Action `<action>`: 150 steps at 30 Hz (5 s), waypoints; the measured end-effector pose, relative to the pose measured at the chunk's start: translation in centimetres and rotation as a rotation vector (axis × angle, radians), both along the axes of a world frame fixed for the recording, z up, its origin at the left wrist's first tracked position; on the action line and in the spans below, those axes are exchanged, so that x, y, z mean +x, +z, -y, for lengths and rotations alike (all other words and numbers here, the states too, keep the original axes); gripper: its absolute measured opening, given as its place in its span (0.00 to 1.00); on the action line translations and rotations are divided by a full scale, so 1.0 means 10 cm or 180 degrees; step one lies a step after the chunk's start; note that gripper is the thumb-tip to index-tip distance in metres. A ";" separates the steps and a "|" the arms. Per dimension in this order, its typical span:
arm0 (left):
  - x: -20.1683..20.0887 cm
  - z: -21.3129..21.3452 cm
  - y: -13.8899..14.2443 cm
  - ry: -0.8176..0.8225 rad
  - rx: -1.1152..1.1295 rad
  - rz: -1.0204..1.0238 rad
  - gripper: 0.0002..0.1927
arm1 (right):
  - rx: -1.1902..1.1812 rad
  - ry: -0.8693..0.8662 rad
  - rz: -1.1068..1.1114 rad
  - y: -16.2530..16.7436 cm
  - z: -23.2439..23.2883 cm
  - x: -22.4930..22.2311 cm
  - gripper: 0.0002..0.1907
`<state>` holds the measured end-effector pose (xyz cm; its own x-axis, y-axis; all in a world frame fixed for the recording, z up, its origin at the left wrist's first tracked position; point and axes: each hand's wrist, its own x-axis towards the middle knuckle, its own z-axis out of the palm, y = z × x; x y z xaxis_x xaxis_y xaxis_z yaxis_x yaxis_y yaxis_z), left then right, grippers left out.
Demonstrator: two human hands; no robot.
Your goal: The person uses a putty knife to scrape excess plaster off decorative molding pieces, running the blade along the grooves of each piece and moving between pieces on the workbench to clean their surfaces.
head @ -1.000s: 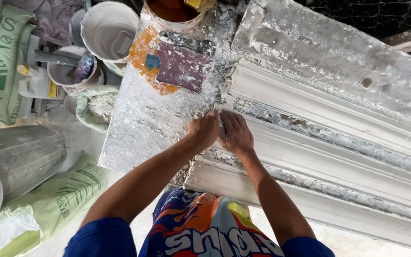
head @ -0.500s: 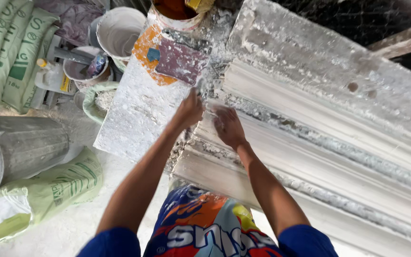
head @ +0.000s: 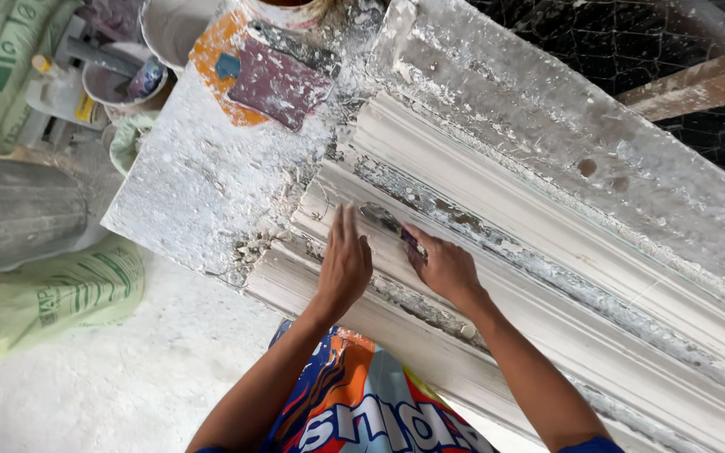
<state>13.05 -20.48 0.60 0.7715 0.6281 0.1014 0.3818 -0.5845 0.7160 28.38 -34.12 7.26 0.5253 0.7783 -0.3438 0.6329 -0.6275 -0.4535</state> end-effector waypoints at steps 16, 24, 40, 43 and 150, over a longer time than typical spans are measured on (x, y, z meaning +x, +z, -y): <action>0.40 -0.79 -0.21 -0.0413 0.1667 -0.1385 0.22 | 0.0299 0.0911 -0.0048 -0.41 -0.81 0.44 0.30; 0.65 -0.16 0.09 -0.1027 0.1694 -0.1374 0.16 | 0.0144 0.0819 0.0089 0.09 -0.18 0.56 0.29; 0.04 -0.83 0.54 -0.0088 0.0150 0.0414 0.26 | 0.0517 -0.0272 -0.1238 0.03 -1.00 -0.06 0.29; -0.04 -0.28 0.43 -0.0455 -0.3244 0.0127 0.26 | 0.1657 0.0086 -0.1572 -0.05 -0.51 -0.48 0.39; 1.70 -1.99 0.29 -0.1730 0.0172 -0.2345 0.11 | 0.2584 -0.0235 0.1082 -0.68 -1.83 1.02 0.03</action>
<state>30.08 -0.55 3.50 0.8406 0.1686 -0.5147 0.3938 -0.8427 0.3671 38.57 -15.83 0.41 0.5571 0.6745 0.4844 0.7853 -0.2381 -0.5715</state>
